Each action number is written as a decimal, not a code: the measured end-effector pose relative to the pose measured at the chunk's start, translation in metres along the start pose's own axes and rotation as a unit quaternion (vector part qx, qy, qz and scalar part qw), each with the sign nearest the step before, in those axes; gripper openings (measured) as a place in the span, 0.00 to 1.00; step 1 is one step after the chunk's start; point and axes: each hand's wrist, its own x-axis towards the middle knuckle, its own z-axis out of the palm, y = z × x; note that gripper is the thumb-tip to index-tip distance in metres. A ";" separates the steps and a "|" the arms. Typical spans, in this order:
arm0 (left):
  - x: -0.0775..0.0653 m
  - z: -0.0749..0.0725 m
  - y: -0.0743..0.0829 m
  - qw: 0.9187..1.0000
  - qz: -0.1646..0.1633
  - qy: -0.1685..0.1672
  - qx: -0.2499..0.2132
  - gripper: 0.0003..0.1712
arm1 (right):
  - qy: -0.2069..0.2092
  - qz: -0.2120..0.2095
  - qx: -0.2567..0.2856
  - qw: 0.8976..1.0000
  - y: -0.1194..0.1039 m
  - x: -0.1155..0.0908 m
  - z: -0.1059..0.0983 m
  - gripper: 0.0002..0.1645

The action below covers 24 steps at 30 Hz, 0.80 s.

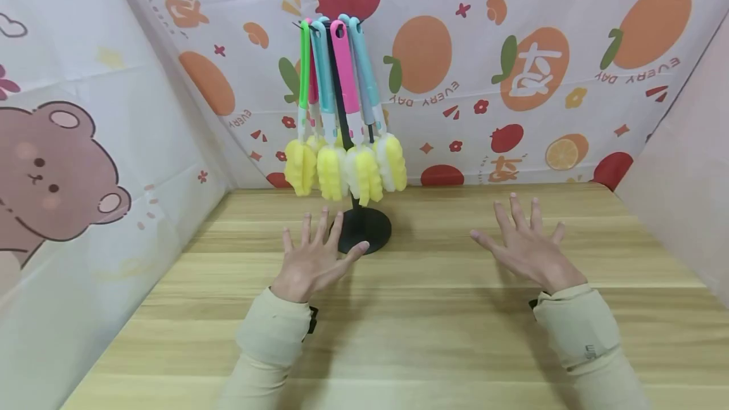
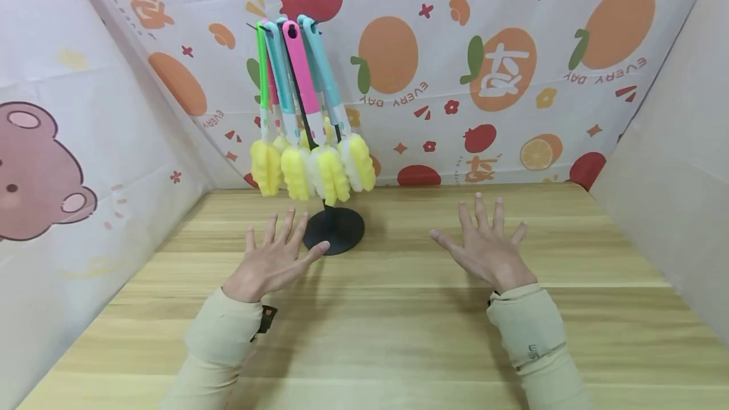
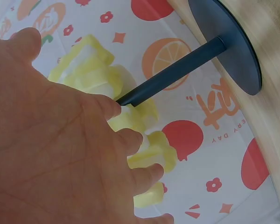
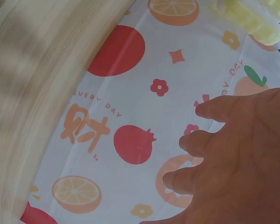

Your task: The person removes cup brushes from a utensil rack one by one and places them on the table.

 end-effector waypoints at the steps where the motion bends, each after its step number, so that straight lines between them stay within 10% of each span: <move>1: 0.000 0.000 0.000 1.000 0.001 -0.001 -0.001 0.51 | 0.000 0.000 -0.002 1.000 0.001 0.000 0.000 0.55; 16: 0.000 -0.007 -0.009 0.999 0.041 -0.008 0.034 0.47 | 0.006 -0.012 0.008 1.000 0.000 0.000 -0.002 0.53; 24: 0.005 -0.006 -0.007 0.988 0.109 0.092 0.053 0.28 | 0.196 -0.077 0.007 0.978 0.003 0.005 -0.001 0.32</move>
